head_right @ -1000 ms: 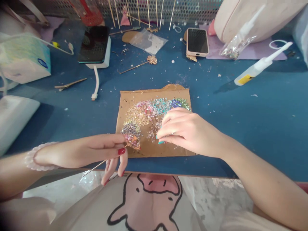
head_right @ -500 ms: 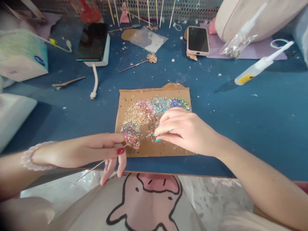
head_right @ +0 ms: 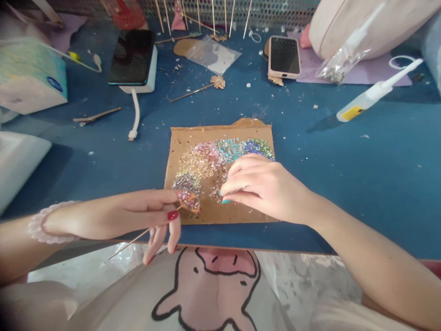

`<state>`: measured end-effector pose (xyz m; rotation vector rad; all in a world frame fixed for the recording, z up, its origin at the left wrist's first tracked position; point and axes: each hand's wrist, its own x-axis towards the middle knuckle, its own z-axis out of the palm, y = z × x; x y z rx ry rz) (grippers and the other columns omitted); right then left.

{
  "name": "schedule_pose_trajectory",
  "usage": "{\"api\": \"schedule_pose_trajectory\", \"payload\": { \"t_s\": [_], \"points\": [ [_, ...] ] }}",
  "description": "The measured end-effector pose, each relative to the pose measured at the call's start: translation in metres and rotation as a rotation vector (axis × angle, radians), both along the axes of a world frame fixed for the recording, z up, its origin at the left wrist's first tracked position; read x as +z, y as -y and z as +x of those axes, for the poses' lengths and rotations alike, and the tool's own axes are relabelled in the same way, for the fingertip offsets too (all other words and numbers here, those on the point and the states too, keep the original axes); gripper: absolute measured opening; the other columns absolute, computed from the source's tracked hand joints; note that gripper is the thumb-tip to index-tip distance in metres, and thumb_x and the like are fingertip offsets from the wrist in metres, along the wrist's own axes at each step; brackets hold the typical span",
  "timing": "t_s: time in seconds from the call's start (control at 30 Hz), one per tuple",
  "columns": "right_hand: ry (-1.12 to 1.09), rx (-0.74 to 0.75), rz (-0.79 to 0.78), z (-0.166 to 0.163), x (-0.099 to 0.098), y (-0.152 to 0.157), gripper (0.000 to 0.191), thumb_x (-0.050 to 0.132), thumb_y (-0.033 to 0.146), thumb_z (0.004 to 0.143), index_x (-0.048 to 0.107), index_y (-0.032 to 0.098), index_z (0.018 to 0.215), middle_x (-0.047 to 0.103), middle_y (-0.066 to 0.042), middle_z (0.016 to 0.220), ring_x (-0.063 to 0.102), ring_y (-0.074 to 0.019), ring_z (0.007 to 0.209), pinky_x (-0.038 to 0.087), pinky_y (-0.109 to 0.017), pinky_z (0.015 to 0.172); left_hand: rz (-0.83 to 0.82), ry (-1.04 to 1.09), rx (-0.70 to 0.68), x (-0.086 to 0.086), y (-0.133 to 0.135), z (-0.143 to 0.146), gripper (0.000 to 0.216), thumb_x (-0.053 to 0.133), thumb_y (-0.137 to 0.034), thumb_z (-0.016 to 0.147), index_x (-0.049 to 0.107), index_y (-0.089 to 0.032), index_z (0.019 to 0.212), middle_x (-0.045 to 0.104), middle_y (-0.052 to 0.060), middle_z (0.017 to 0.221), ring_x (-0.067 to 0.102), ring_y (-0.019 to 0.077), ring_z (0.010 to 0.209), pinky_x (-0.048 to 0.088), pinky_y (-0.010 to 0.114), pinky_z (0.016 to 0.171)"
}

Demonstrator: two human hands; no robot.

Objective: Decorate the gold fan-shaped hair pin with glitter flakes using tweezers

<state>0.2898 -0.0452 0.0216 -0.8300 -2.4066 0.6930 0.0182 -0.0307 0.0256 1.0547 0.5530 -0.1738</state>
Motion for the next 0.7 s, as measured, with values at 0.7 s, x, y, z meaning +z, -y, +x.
{"api": "schedule_pose_trajectory", "payload": {
  "t_s": [0.7],
  "points": [
    [-0.04,0.009,-0.018,0.0012,0.0035,0.0006,0.009,0.059,0.023,0.088,0.067,0.019,0.086,0.067,-0.002,0.08,0.061,-0.0121,0.082,0.049,-0.031,0.079,0.023,-0.033,-0.043,0.003,-0.0017,0.0007,0.013,0.029,-0.02,0.101,0.035,-0.02,0.09,0.068,0.004,0.094,0.065,0.011,0.058,0.039,0.024,0.054]
  ]
}}
